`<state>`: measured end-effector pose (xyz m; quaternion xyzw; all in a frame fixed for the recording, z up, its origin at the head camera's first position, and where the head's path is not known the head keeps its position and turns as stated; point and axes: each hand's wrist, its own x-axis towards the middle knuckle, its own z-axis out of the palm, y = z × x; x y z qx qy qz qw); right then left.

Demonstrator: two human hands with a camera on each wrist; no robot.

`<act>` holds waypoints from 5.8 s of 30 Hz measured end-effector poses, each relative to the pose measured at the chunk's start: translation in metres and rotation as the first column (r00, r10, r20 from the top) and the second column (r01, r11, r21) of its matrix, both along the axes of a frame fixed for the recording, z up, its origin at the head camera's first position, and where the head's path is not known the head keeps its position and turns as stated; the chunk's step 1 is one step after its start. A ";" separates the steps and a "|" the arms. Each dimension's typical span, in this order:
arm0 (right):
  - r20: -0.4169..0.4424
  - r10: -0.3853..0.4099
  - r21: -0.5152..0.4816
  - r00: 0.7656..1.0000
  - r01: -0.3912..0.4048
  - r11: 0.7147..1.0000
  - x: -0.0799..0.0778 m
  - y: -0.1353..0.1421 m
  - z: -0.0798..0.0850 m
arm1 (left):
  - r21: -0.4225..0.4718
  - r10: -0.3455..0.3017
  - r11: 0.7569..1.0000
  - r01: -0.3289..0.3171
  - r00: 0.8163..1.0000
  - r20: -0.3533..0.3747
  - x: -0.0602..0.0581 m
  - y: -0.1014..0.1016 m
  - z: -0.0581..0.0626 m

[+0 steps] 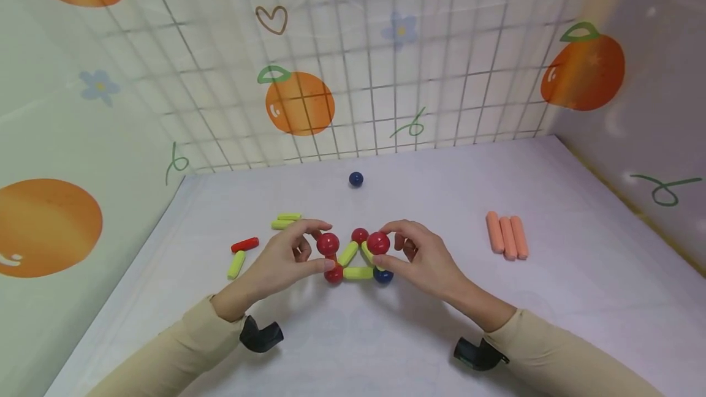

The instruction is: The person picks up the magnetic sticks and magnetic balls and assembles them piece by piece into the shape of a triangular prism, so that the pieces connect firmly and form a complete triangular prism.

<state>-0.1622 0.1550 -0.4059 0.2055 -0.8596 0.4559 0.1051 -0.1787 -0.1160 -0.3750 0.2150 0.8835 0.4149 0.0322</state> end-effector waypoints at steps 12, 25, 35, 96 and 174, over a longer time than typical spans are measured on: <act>0.004 -0.032 0.030 0.999 0.032 0.999 0.001 0.002 0.002 | 0.040 0.014 0.999 -0.012 0.998 -0.069 0.002 -0.004 -0.002; -0.040 -0.095 0.049 0.995 0.097 0.994 0.007 0.027 0.018 | 0.030 0.036 0.999 -0.035 0.999 -0.040 0.004 -0.003 -0.001; 0.118 -0.412 0.115 0.904 0.400 0.910 0.000 0.128 0.004 | 0.047 0.054 0.998 -0.053 0.998 -0.013 0.002 -0.006 -0.005; 0.283 -0.309 0.032 0.908 0.314 0.949 0.023 0.129 0.015 | 0.059 0.033 0.998 -0.033 0.999 -0.002 0.003 -0.008 -0.004; 0.439 -0.145 0.034 0.887 0.145 0.989 0.008 -0.018 -0.021 | 0.072 0.011 0.997 -0.009 0.999 -0.033 0.004 -0.012 -0.004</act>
